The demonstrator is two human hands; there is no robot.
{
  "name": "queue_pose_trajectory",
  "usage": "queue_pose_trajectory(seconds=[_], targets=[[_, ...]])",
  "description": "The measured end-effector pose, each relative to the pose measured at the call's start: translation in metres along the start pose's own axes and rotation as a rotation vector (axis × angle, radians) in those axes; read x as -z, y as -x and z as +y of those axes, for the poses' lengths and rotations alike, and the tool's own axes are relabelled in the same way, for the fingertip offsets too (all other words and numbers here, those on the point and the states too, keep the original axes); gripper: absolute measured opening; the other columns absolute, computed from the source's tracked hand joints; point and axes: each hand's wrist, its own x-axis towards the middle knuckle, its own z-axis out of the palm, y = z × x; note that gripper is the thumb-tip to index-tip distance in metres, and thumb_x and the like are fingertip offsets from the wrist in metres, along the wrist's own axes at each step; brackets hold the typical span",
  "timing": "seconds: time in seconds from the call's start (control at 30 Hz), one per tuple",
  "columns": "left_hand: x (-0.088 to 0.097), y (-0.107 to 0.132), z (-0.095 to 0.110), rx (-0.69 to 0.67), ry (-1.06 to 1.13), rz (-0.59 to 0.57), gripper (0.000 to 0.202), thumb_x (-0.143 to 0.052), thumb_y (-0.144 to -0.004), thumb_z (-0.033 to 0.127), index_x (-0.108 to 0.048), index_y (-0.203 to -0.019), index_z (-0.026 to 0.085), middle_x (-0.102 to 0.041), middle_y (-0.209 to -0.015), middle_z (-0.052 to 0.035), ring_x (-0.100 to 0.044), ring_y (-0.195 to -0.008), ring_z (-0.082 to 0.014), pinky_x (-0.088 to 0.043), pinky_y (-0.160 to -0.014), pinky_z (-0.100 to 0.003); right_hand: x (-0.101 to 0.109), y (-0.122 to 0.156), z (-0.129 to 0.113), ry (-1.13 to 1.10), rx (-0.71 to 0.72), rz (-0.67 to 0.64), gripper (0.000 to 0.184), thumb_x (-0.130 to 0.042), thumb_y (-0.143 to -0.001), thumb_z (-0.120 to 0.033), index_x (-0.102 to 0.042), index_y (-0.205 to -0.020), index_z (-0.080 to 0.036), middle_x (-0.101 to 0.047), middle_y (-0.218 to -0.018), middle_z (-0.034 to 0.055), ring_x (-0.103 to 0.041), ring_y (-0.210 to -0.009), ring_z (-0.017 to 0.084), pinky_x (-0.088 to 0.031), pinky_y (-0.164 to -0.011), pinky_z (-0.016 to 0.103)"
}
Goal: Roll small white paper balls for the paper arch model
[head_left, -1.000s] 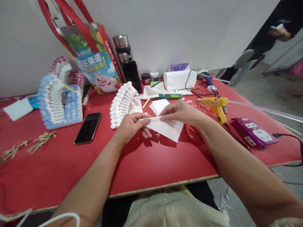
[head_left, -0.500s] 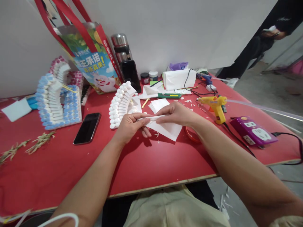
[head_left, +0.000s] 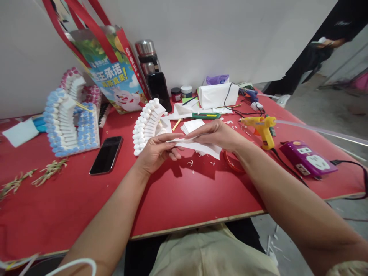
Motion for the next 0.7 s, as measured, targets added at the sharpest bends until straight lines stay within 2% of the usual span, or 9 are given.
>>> queue_pose_trajectory(seconds=[0.1, 0.17, 0.3, 0.4, 0.47, 0.53, 0.6, 0.7], targets=[[0.001, -0.001, 0.002, 0.023, 0.033, -0.044, 0.039, -0.069, -0.071, 0.008, -0.080, -0.108, 0.010, -0.080, -0.076, -0.0112, -0.074, -0.057, -0.0167, -0.060, -0.056, -0.020, 0.001, 0.000, 0.002, 0.051, -0.014, -0.007, 0.025, -0.072, -0.080, -0.018, -0.086, -0.101, -0.023, -0.078, -0.082, 0.0018, -0.053, -0.057, 0.009, -0.039, -0.051, 0.022], [0.003, -0.001, 0.003, 0.032, 0.048, -0.071, 0.044, -0.065, -0.068, 0.012, -0.078, -0.110, 0.006, -0.080, -0.075, -0.0135, -0.076, -0.060, -0.0196, -0.061, -0.058, -0.023, 0.001, 0.000, 0.003, 0.078, -0.019, -0.034, 0.028, -0.069, -0.080, -0.017, -0.086, -0.102, -0.021, -0.076, -0.076, 0.0011, -0.043, -0.051, 0.006, -0.032, -0.046, 0.022], [0.003, -0.002, 0.002, 0.040, 0.015, -0.048, 0.045, -0.067, -0.078, 0.027, -0.074, -0.116, 0.004, -0.079, -0.076, -0.0160, -0.076, -0.062, -0.0212, -0.060, -0.056, -0.024, 0.000, -0.001, 0.003, 0.091, -0.030, -0.059, 0.030, -0.066, -0.081, -0.016, -0.085, -0.104, -0.020, -0.067, -0.059, -0.0028, -0.033, -0.043, 0.005, -0.025, -0.042, 0.021], [0.000, -0.001, 0.001, 0.024, -0.061, 0.027, 0.034, -0.075, -0.083, 0.025, -0.074, -0.111, 0.007, -0.078, -0.070, -0.0105, -0.072, -0.055, -0.0156, -0.057, -0.052, -0.018, 0.002, 0.000, -0.001, 0.106, -0.019, -0.070, 0.028, -0.067, -0.083, -0.017, -0.085, -0.104, -0.021, -0.076, -0.074, 0.0005, -0.049, -0.052, 0.008, -0.038, -0.049, 0.022], [-0.003, -0.001, 0.002, 0.003, -0.097, 0.049, 0.029, -0.078, -0.081, 0.022, -0.075, -0.106, 0.008, -0.077, -0.069, -0.0083, -0.071, -0.053, -0.0136, -0.056, -0.052, -0.017, 0.007, 0.002, -0.007, 0.119, -0.011, -0.116, 0.025, -0.071, -0.083, -0.020, -0.085, -0.105, -0.022, -0.081, -0.093, 0.0033, -0.064, -0.073, 0.013, -0.048, -0.065, 0.023], [-0.004, 0.000, 0.003, -0.021, -0.121, 0.028, 0.025, -0.080, -0.080, 0.023, -0.074, -0.101, 0.009, -0.077, -0.069, -0.0071, -0.070, -0.051, -0.0137, -0.055, -0.048, -0.018, 0.014, 0.005, -0.013, 0.109, -0.046, -0.179, 0.029, -0.077, -0.084, -0.028, -0.083, -0.112, -0.023, -0.080, -0.106, 0.0042, -0.069, -0.094, 0.017, -0.051, -0.077, 0.023], [-0.005, 0.001, 0.003, -0.038, -0.146, -0.035, 0.023, -0.080, -0.081, 0.025, -0.073, -0.097, 0.010, -0.076, -0.068, -0.0058, -0.068, -0.047, -0.0139, -0.051, -0.042, -0.018, 0.019, 0.006, -0.018, 0.034, -0.146, -0.210, 0.041, -0.078, -0.086, -0.042, -0.078, -0.124, -0.025, -0.079, -0.110, 0.0061, -0.070, -0.096, 0.018, -0.053, -0.075, 0.022], [-0.007, 0.005, 0.004, -0.059, -0.197, -0.140, 0.021, -0.077, -0.087, 0.028, -0.071, -0.098, 0.011, -0.075, -0.070, -0.0046, -0.067, -0.045, -0.0139, -0.048, -0.039, -0.019, 0.013, 0.007, -0.018, -0.193, -0.334, -0.219, 0.059, -0.071, -0.088, -0.062, -0.073, -0.129, -0.020, -0.079, -0.102, 0.0116, -0.072, -0.078, 0.018, -0.055, -0.063, 0.024]])
